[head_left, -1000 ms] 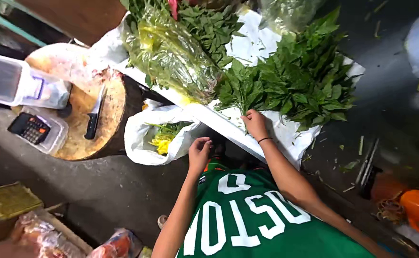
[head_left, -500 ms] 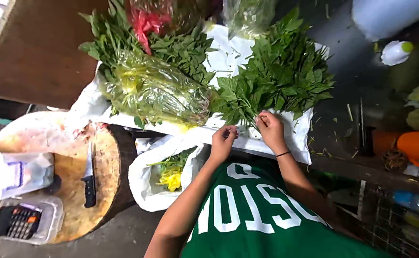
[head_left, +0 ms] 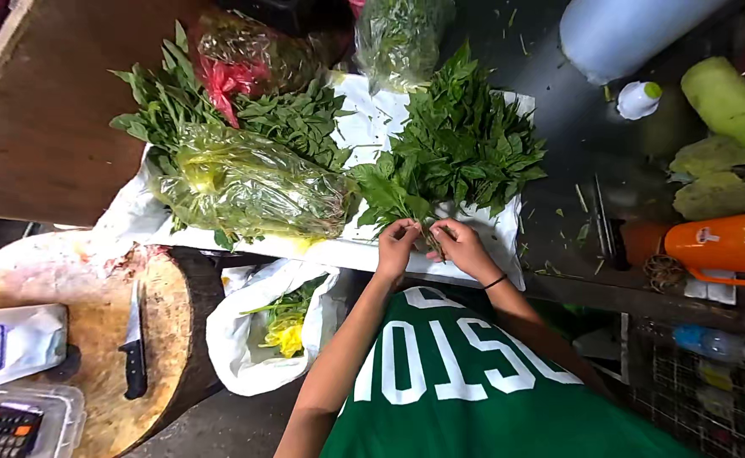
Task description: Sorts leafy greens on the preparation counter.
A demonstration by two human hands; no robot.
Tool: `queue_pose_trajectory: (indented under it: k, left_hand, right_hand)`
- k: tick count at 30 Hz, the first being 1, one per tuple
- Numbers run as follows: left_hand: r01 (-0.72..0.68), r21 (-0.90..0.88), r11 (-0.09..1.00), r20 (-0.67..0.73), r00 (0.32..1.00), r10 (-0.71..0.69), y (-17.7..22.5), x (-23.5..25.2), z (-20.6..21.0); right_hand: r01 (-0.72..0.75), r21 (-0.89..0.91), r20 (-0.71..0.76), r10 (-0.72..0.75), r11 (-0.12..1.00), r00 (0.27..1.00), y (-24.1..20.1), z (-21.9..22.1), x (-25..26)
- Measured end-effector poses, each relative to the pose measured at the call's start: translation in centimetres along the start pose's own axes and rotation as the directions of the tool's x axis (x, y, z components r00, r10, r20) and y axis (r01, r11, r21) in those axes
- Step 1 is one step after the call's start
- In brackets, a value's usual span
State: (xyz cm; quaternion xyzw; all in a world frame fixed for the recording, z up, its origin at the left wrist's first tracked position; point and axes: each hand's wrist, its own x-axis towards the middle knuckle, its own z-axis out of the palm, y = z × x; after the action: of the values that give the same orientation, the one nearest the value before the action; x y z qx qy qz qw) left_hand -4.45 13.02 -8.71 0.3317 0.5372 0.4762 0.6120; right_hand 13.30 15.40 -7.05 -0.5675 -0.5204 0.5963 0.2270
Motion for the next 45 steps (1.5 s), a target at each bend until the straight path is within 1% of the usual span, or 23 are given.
queue_pose_trajectory:
  k: [2,3,5,6,8,10,13,16,18,20,21,25,27,28,29,31,32,35,37,39,41,43,45]
  left_hand:
    - [-0.003,-0.025,1.000,-0.073,0.997,0.001,0.3,-0.2,0.0]
    - [-0.016,-0.026,1.000,-0.110,0.994,0.013,0.2,-0.3,-0.3]
    - [-0.051,-0.042,0.998,-0.174,0.984,0.043,0.1,0.0,-0.9]
    - [-0.060,-0.051,0.997,-0.191,0.980,0.049,0.2,-0.2,-1.2]
    - [-0.061,-0.073,0.995,-0.196,0.979,0.046,0.8,-0.9,-1.2]
    - [-0.067,-0.092,0.993,-0.176,0.983,0.050,1.4,-2.3,-0.7]
    - [-0.056,-0.098,0.994,-0.188,0.982,0.037,1.0,-3.8,-0.5]
    - [-0.036,-0.104,0.994,-0.272,0.962,0.006,0.5,-4.4,-1.3]
    - [-0.017,-0.101,0.995,-0.282,0.959,-0.013,0.3,-4.9,-2.1]
    - [0.038,-0.093,0.995,-0.243,0.968,-0.060,0.1,-5.4,-3.1]
    - [0.057,-0.105,0.993,-0.247,0.966,-0.082,0.0,-5.5,-3.5]
    - [0.010,-0.168,0.986,-0.327,0.943,-0.065,-0.6,-5.7,-5.6]
    - [0.024,-0.193,0.981,-0.421,0.901,-0.105,-0.3,-5.3,-7.7]
    - [0.031,-0.224,0.974,-0.437,0.890,-0.129,0.5,-5.2,-8.5]
    - [0.018,-0.274,0.962,-0.439,0.887,-0.141,1.1,-5.2,-9.4]
    - [0.024,-0.335,0.942,-0.384,0.910,-0.159,2.0,-5.8,-10.8]
    - [0.044,-0.339,0.940,-0.344,0.924,-0.167,2.3,-6.3,-11.3]
    - [0.083,-0.333,0.939,-0.256,0.951,-0.175,2.2,-7.6,-12.2]
    - [0.066,-0.349,0.935,-0.260,0.952,-0.165,1.5,-7.8,-12.1]
    - [0.056,-0.408,0.911,-0.263,0.949,-0.176,1.3,-7.4,-11.6]
    - [0.055,-0.464,0.884,-0.231,0.956,-0.181,1.5,-6.9,-10.8]
    - [0.035,-0.525,0.850,-0.199,0.966,-0.163,1.8,-6.0,-9.8]
    - [-0.008,-0.591,0.806,-0.179,0.976,-0.122,2.1,-5.0,-9.0]
  right_hand:
    - [-0.089,0.032,-0.050,0.091,0.995,0.995,0.8,-1.2,0.3]
    - [-0.087,-0.015,-0.095,0.085,0.996,0.992,1.2,-2.0,0.4]
    - [0.018,-0.170,-0.184,-0.050,0.985,0.982,1.2,-3.1,0.3]
    - [0.098,-0.229,-0.190,-0.144,0.969,0.971,0.7,-3.4,0.0]
    - [0.276,-0.287,-0.056,-0.303,0.917,0.951,-1.2,-3.1,-1.0]
    - [0.390,-0.300,0.101,-0.378,0.870,0.920,-2.8,-1.5,-1.5]
    - [0.512,-0.364,0.101,-0.514,0.778,0.852,-2.4,2.0,-1.4]
    - [0.610,-0.368,0.043,-0.642,0.702,0.765,-0.8,4.2,-0.9]
    - [0.620,-0.353,0.060,-0.645,0.701,0.762,0.1,4.9,-0.9]
    - [0.613,-0.381,0.146,-0.609,0.693,0.779,0.3,5.0,-0.9]
    - [0.632,-0.388,0.206,-0.605,0.671,0.769,0.3,5.0,-0.8]
    - [0.742,-0.332,0.442,-0.599,0.582,0.668,0.6,5.5,-1.0]
    - [0.736,-0.315,0.479,-0.569,0.599,0.668,1.0,5.6,-1.5]
    - [0.706,-0.323,0.452,-0.552,0.631,0.700,1.4,5.5,-1.5]
    - [0.656,-0.353,0.393,-0.530,0.667,0.751,1.9,5.1,-1.3]
    - [0.528,-0.472,0.204,-0.495,0.707,0.845,2.9,3.5,-0.6]
    - [0.467,-0.542,0.106,-0.494,0.699,0.863,3.0,2.5,-0.2]
    - [0.335,-0.674,-0.117,-0.543,0.659,0.831,2.2,-0.2,0.9]
    - [0.250,-0.716,-0.129,-0.475,0.652,0.870,1.1,-1.1,1.8]
    - [0.153,-0.743,-0.096,-0.330,0.652,0.939,0.2,-0.9,3.2]
    - [0.091,-0.733,-0.085,-0.223,0.675,0.971,0.0,-0.6,3.9]
    - [0.126,-0.646,-0.078,-0.230,0.753,0.970,-1.6,-0.3,2.8]
    - [0.256,-0.556,-0.102,-0.370,0.791,0.923,-3.2,0.4,1.7]
